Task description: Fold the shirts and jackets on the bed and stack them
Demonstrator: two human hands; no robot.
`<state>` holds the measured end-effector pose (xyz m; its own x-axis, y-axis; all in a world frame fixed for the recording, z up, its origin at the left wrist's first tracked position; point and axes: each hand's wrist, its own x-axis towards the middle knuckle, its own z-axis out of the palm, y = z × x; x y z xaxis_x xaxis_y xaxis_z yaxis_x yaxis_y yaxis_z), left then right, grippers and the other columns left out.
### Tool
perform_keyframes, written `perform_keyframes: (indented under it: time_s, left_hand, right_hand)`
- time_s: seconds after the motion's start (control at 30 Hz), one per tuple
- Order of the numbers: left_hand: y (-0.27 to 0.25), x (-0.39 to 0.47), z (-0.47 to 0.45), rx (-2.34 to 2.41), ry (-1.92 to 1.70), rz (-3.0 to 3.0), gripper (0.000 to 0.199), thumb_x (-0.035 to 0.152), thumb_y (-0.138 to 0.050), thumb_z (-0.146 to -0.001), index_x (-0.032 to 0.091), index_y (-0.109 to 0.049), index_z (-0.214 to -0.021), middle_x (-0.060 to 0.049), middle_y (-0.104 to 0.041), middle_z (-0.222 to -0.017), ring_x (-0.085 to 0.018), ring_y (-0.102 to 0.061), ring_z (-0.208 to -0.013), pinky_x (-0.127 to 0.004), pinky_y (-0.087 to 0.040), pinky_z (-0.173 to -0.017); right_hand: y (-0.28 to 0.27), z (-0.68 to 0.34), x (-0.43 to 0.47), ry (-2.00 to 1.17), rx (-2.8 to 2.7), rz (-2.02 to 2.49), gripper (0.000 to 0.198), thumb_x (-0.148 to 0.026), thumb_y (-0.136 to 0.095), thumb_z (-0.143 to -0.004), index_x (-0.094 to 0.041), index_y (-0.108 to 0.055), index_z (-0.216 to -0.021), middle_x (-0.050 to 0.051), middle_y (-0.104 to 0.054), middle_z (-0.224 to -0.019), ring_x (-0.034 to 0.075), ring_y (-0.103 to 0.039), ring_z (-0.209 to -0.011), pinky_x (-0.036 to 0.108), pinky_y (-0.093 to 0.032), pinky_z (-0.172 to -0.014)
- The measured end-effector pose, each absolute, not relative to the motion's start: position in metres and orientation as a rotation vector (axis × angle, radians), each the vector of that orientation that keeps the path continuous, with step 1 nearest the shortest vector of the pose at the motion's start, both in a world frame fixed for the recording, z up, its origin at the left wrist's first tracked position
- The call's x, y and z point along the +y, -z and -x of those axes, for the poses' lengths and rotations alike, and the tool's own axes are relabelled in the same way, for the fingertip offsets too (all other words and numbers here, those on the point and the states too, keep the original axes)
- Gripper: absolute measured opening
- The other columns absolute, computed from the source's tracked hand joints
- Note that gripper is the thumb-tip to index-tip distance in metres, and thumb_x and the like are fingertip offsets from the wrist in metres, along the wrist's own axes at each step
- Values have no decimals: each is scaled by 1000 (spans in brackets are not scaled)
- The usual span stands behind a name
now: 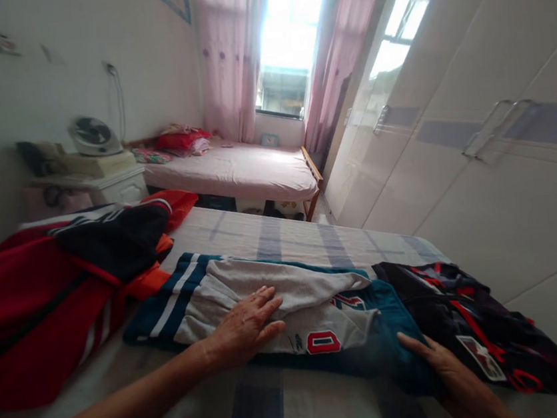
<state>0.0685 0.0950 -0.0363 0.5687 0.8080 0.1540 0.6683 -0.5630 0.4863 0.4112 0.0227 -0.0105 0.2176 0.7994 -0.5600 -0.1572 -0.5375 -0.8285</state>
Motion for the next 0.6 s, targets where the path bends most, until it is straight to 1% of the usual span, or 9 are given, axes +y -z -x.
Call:
perform_keyframes:
  time_s: [0.2, 0.33, 0.4, 0.47, 0.53, 0.6]
  left_hand:
    - [44, 98, -69, 1145, -589, -2350, 57, 50, -40, -89, 12, -50, -130, -20, -41, -142, -31, -34, -135, -47, -26, -110]
    - [41, 100, -68, 1084, -659, -2249, 56, 50, -36, -90, 11, -53, -127, -19, -45, -140, -30, -37, -132, -43, -25, -110]
    - [40, 101, -68, 1051, -695, -2177, 56, 50, -33, -91, 12, -53, -127, -17, -48, -138, -28, -40, -130, -41, -28, -109]
    - [38, 102, -68, 1008, -725, -2092, 56, 50, -34, -90, 13, -52, -128, -15, -52, -135, -27, -43, -127, -40, -29, -107]
    - [34, 102, -67, 961, -754, -1988, 55, 50, -36, -89, 15, -52, -129, -13, -55, -132, -27, -46, -125, -39, -30, -106]
    - [28, 102, -63, 910, -789, -1861, 52, 49, -39, -88, 19, -53, -128, -9, -58, -128, -26, -50, -120, -37, -33, -104]
  right_hand:
    - [12, -405, 24, -1385, -487, 1645, 55, -34, -70, -68, -19, -59, -119, 7, -74, -92, 29, -68, -91, 38, -58, -80]
    - [-4, -385, 34, -1264, -472, 1582, 58, -25, -73, -65, -17, -57, -120, 5, -74, -87, 26, -70, -83, 36, -60, -76]
    - [-18, -372, 42, -1227, -485, 1542, 52, -20, -74, -64, -17, -60, -114, 3, -74, -82, 23, -71, -74, 34, -60, -72]
    - [-37, -356, 54, -1185, -518, 1461, 39, -18, -74, -64, -18, -63, -102, 0, -73, -76, 19, -70, -64, 32, -61, -68]
    - [-60, -332, 68, -1139, -599, 1345, 27, -17, -73, -66, -19, -64, -90, -2, -71, -71, 15, -67, -56, 28, -60, -62]
    - [-84, -298, 83, -1092, -708, 1241, 22, -20, -74, -65, -18, -63, -85, -2, -68, -68, 13, -64, -53, 26, -59, -56]
